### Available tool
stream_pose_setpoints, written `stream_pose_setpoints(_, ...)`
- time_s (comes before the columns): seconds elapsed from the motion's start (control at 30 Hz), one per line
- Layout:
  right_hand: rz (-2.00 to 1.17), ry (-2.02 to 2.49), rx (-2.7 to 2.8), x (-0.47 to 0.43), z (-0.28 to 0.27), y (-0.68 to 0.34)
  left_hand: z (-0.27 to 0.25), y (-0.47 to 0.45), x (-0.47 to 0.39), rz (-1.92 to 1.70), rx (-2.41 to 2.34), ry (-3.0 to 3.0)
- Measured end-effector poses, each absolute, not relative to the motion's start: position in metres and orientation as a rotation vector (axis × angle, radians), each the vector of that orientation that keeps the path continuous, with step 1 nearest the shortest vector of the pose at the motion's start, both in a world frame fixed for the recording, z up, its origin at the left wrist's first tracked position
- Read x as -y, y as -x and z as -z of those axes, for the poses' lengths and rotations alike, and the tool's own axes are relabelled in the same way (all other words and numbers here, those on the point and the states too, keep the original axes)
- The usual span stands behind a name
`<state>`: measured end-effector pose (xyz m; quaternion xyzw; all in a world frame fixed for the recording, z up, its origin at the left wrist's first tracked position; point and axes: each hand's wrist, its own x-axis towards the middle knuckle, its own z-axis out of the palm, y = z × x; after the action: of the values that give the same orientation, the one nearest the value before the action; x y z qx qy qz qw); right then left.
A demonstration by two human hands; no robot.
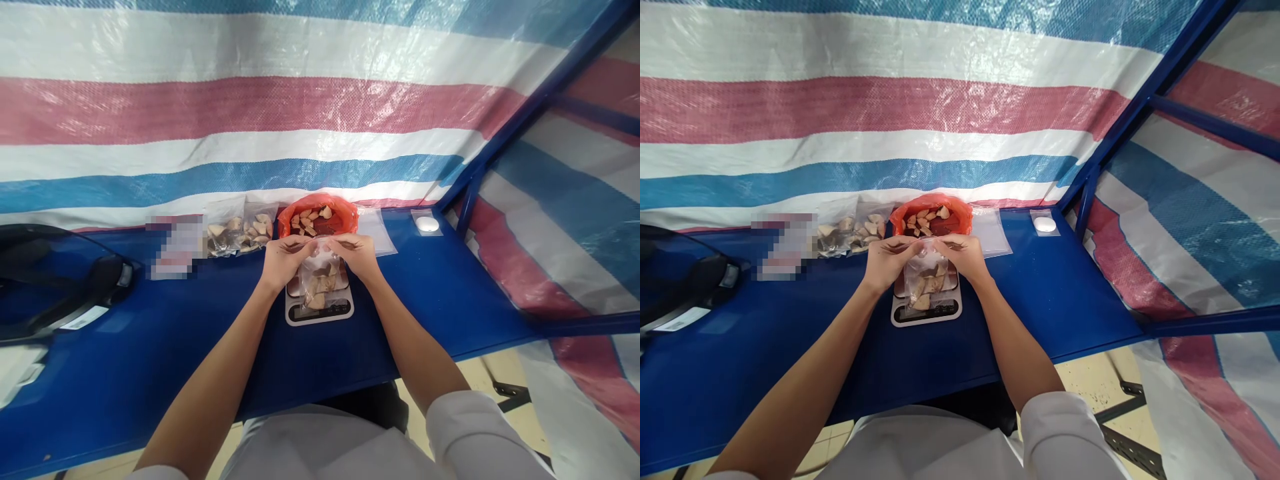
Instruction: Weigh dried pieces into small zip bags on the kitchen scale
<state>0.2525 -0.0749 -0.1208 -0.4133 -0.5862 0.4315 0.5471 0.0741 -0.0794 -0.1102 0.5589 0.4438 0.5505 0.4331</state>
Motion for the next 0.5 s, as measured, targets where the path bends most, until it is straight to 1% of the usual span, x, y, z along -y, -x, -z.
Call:
stream_pose_setpoints(0.27, -1.055, 1.013, 1.318, 0.070, 0.120, -0.259, 0.101, -0.070, 0.062, -1.314, -1.086, -1.486)
stream_pose_setpoints(0.5, -1.012, 0.992, 1.408, 0.069, 0.124, -0.257, 0.102, -0.069, 0.055, -1.242, -1.020, -1.672)
